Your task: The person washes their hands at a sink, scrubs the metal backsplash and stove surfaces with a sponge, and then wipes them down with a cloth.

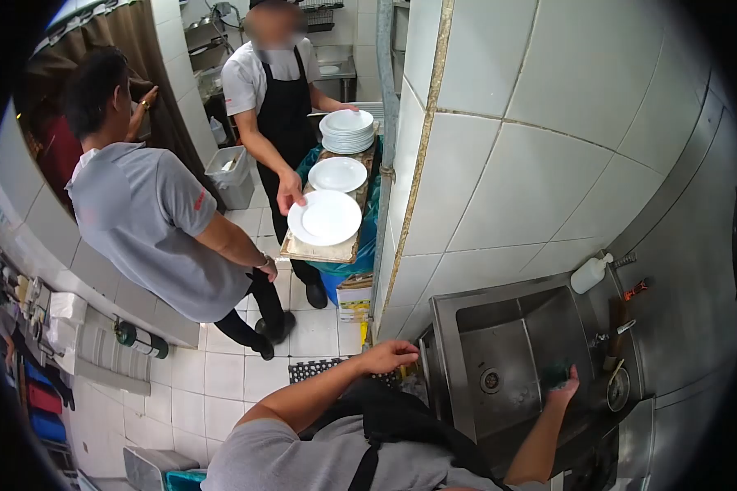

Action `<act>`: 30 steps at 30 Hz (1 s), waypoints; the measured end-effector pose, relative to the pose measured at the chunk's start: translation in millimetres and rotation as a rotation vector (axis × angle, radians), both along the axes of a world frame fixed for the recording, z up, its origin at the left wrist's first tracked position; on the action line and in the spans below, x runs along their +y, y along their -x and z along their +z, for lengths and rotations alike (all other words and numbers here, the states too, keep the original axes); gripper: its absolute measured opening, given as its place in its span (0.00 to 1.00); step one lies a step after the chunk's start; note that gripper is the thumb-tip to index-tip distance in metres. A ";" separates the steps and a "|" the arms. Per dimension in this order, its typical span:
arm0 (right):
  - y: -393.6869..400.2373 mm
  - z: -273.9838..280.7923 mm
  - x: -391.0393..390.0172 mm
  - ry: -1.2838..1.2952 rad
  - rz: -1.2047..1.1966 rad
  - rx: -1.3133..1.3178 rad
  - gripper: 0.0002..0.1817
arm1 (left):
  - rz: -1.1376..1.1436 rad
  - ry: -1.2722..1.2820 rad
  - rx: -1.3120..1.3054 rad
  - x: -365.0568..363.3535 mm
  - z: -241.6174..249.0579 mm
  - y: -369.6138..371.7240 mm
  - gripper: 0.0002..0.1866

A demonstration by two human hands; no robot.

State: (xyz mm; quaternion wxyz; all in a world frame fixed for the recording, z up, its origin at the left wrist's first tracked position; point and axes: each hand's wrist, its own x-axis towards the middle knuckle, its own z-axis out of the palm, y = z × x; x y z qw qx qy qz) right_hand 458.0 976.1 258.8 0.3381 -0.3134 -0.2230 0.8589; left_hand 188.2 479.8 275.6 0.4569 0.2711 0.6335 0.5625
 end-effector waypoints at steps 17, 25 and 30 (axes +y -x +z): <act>43.7 23.0 -186.7 -0.052 -0.065 0.488 0.32 | -0.049 -0.324 0.034 10.4 91.9 74.5 0.12; 45.1 71.4 -203.0 -0.231 -0.278 0.392 0.25 | 0.058 -0.403 0.173 -1.8 151.6 116.7 0.10; 22.7 -15.3 -177.1 0.108 -0.271 0.424 0.18 | 0.278 -0.487 0.188 -16.1 166.5 136.0 0.08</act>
